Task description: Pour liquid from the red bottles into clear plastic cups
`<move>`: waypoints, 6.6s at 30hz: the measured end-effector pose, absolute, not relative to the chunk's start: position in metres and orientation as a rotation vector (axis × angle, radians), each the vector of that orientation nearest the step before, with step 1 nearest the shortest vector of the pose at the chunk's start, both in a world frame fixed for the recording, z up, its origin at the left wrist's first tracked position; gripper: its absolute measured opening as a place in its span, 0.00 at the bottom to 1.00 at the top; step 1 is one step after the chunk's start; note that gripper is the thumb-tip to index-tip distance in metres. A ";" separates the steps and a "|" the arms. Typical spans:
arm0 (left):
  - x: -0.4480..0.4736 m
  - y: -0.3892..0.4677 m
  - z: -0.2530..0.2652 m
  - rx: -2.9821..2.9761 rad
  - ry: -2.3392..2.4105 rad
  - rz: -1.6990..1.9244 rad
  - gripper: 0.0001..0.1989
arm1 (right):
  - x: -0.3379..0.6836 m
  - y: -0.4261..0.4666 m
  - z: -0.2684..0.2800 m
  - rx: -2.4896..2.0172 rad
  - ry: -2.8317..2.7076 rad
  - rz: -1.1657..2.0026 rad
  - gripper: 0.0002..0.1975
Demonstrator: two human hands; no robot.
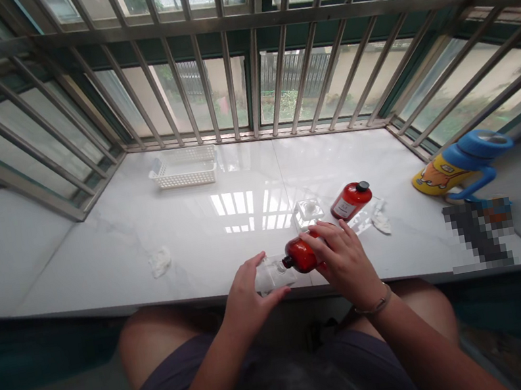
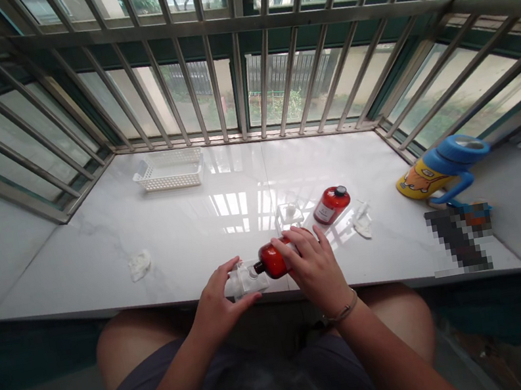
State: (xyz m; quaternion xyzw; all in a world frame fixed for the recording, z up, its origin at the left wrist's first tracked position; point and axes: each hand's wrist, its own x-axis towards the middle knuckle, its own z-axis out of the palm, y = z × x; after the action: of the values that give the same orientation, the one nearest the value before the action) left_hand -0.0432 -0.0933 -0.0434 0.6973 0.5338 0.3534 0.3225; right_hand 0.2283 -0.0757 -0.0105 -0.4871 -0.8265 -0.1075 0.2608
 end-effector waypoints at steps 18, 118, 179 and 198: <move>-0.043 -0.091 -0.048 1.827 1.404 0.919 0.39 | 0.232 -0.075 -0.009 -1.315 -2.267 -0.317 0.27; -0.039 -0.092 -0.057 1.745 1.398 0.866 0.39 | 0.241 -0.077 0.010 -1.338 -2.273 -0.437 0.24; -0.041 -0.091 -0.055 1.778 1.391 0.868 0.38 | 0.249 -0.078 0.030 -1.349 -2.274 -0.497 0.25; -0.041 -0.091 -0.057 1.806 1.391 0.887 0.38 | 0.250 -0.077 0.036 -1.343 -2.292 -0.530 0.27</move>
State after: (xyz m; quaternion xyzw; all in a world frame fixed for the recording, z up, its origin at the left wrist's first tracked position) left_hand -0.0413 -0.0912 -0.0569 0.6941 0.5347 0.3408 0.3408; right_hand 0.2504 -0.0772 0.0358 -0.4841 -0.8264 -0.1910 0.2148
